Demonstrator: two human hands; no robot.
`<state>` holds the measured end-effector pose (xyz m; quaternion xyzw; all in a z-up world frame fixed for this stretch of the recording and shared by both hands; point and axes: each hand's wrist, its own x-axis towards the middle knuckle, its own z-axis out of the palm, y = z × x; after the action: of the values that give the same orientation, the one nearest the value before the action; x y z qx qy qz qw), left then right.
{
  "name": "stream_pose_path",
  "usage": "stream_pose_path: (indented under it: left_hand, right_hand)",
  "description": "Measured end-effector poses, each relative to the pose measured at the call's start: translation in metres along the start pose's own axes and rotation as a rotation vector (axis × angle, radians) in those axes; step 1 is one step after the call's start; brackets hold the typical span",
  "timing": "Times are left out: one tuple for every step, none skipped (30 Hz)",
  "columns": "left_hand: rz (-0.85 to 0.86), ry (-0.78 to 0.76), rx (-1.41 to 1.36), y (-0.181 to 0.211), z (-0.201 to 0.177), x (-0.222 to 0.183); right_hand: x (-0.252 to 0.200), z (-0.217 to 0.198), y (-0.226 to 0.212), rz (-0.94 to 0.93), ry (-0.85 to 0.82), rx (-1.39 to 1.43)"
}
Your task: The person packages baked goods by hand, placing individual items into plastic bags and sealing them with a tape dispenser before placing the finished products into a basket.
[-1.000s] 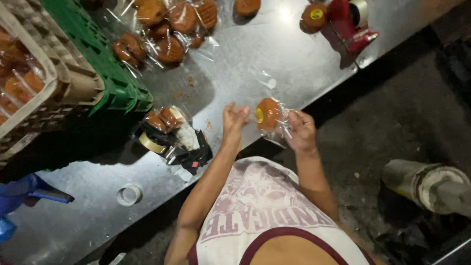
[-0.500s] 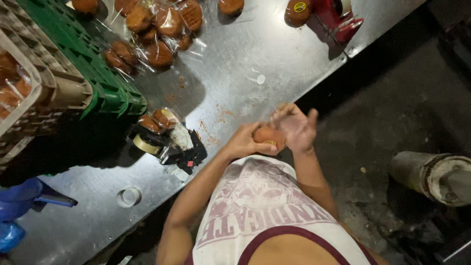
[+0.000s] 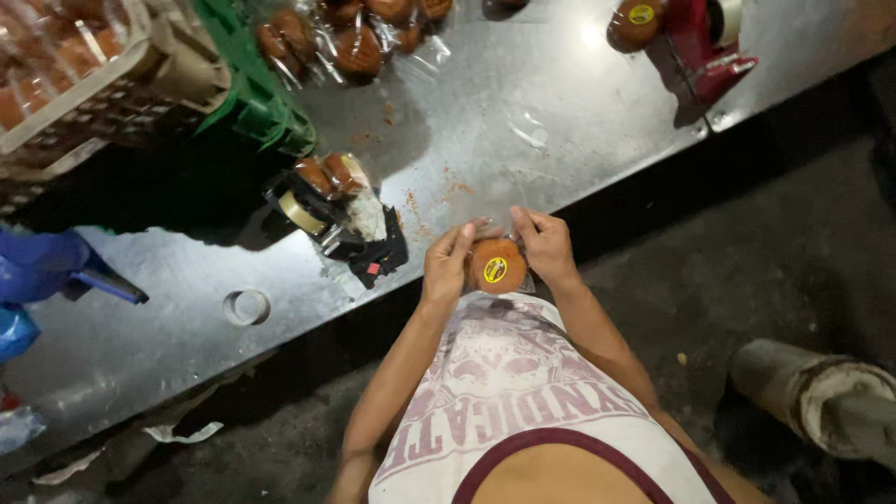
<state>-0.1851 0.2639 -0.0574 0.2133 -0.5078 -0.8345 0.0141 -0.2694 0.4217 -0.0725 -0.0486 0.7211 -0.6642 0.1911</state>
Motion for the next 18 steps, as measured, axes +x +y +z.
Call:
stream_pose_path:
  left_hand:
    - [0.04, 0.029, 0.011, 0.006, -0.004, 0.0]
    - [0.08, 0.059, 0.022, 0.011, -0.008, 0.0]
    - [0.117, 0.088, 0.053, 0.017, -0.013, 0.0]
    - [0.153, 0.117, 0.084, 0.022, -0.017, 0.002]
    - [0.177, 0.147, 0.114, 0.025, -0.021, -0.001]
    - [0.196, 0.128, 0.141, 0.029, -0.025, -0.004]
    - [0.219, 0.108, 0.166, 0.033, -0.027, -0.006]
    - [0.242, 0.088, 0.191, 0.038, -0.029, -0.008]
    - [0.256, 0.073, 0.215, 0.044, -0.028, -0.006]
    - [0.27, 0.058, 0.239, 0.051, -0.026, -0.005]
    - [0.286, 0.055, 0.259, 0.058, -0.023, -0.004]
    - [0.524, 0.156, 0.464, 0.065, -0.019, 0.001]
    - [0.747, 0.26, 0.676, 0.07, -0.016, -0.001]
    - [0.966, 0.358, 0.894, 0.074, -0.013, -0.002]
    - [1.052, 0.402, 0.969, 0.077, -0.011, -0.004]
    - [1.137, 0.448, 1.043, 0.078, -0.009, -0.008]
    - [1.233, 0.489, 1.114, 0.082, -0.009, -0.004]
    - [1.135, 0.331, 1.038, 0.085, -0.011, -0.001]
  right_hand:
    - [0.004, 0.007, -0.006, -0.103, 0.077, -0.061]
    - [0.004, 0.016, -0.013, -0.206, 0.154, -0.12]
    - [0.003, 0.027, -0.02, -0.311, 0.236, -0.175]
    - [0.003, 0.032, -0.028, -0.55, 0.277, -0.323]
    - [-0.004, 0.038, -0.033, -0.778, 0.316, -0.474]
    - [-0.01, 0.045, -0.036, -1.007, 0.351, -0.624]
    - [-0.013, 0.05, -0.037, -0.896, 0.21, -0.458]
    - [-0.017, 0.055, -0.037, -0.78, 0.072, -0.295]
    - [-0.015, 0.058, -0.037, -0.664, -0.06, -0.137]
    - [-0.01, 0.06, -0.036, -0.543, -0.134, -0.052]
    - [-0.002, 0.062, -0.033, -0.42, -0.223, 0.029]
    - [0.007, 0.062, -0.031, -0.296, -0.312, 0.107]
    - [0.01, 0.064, -0.027, -0.178, -0.316, 0.195]
    - [0.014, 0.066, -0.024, -0.059, -0.32, 0.28]
    - [0.014, 0.065, -0.023, 0.065, -0.311, 0.364]
    - [0.013, 0.065, -0.023, 0.115, -0.346, 0.522]
    - [0.018, 0.065, -0.028, 0.157, -0.373, 0.68]
    - [0.022, 0.065, -0.035, 0.2, -0.4, 0.837]
